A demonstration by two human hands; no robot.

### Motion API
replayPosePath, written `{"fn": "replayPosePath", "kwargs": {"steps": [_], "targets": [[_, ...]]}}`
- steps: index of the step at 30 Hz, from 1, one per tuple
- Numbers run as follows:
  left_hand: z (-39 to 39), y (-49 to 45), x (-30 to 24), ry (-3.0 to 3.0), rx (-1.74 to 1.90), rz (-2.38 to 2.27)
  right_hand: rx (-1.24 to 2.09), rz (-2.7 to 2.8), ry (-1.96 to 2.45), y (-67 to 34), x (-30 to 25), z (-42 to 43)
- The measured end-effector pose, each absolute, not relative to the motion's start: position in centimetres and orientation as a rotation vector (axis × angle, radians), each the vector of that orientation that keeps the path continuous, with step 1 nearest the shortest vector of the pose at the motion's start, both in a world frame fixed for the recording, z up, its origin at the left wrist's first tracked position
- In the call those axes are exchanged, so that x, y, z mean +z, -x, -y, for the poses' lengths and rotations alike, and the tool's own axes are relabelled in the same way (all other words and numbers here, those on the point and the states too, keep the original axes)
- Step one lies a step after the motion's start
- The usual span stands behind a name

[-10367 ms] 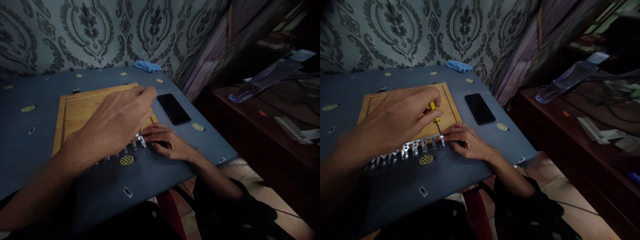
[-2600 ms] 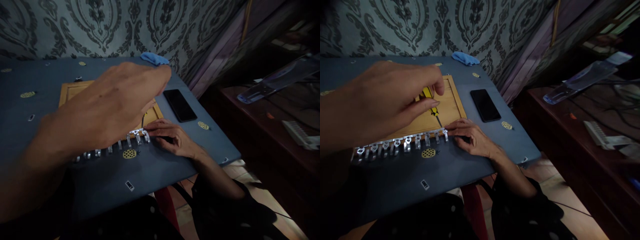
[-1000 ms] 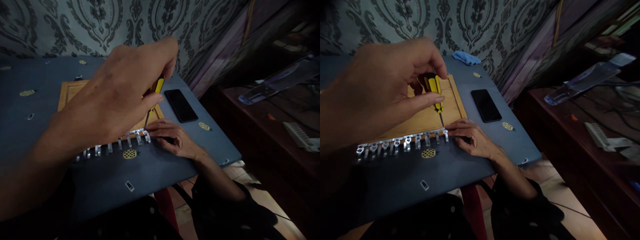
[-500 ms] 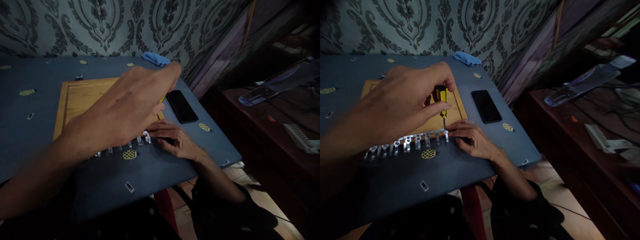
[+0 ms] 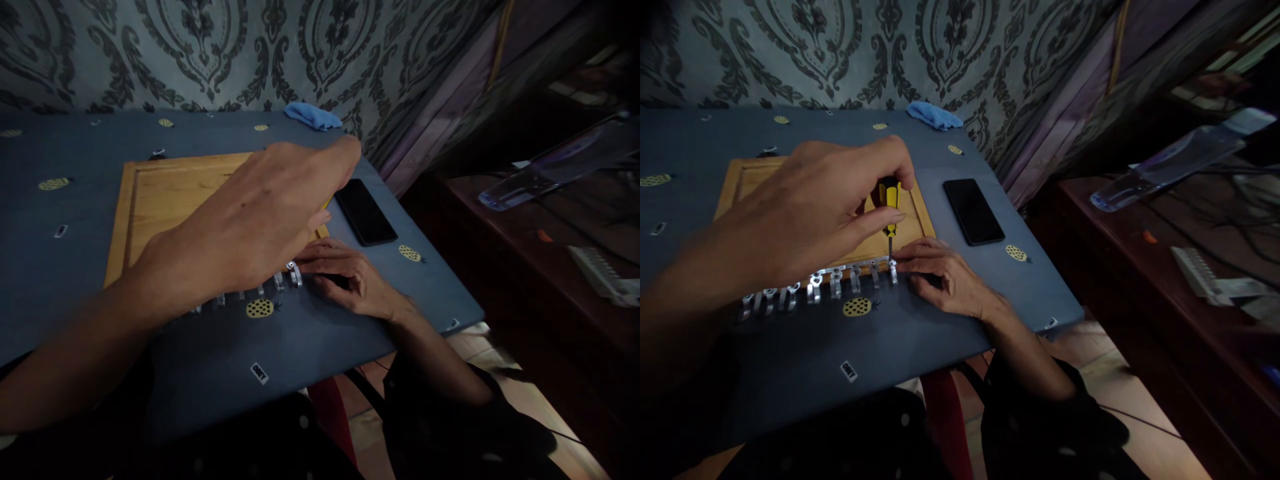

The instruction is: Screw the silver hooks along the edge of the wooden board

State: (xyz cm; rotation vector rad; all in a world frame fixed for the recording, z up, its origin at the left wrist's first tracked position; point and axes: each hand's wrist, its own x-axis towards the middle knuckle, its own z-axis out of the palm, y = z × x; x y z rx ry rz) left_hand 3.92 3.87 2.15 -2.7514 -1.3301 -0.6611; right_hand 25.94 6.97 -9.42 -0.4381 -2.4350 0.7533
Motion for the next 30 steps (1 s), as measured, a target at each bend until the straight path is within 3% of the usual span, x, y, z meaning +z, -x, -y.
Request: {"fn": "replayPosePath", "kwargs": {"steps": [17, 30], "targets": [[-4.0, -4.7, 2.4, 2.714, -0.565, 1.311, 0.742, 2.451, 0.458, -25.9, -9.2, -6.9], [-3.5, -3.9, 3.7, 2.684, -0.713, 1.360, 0.773, 2.446, 0.465, -25.9, -9.2, -6.8]]}}
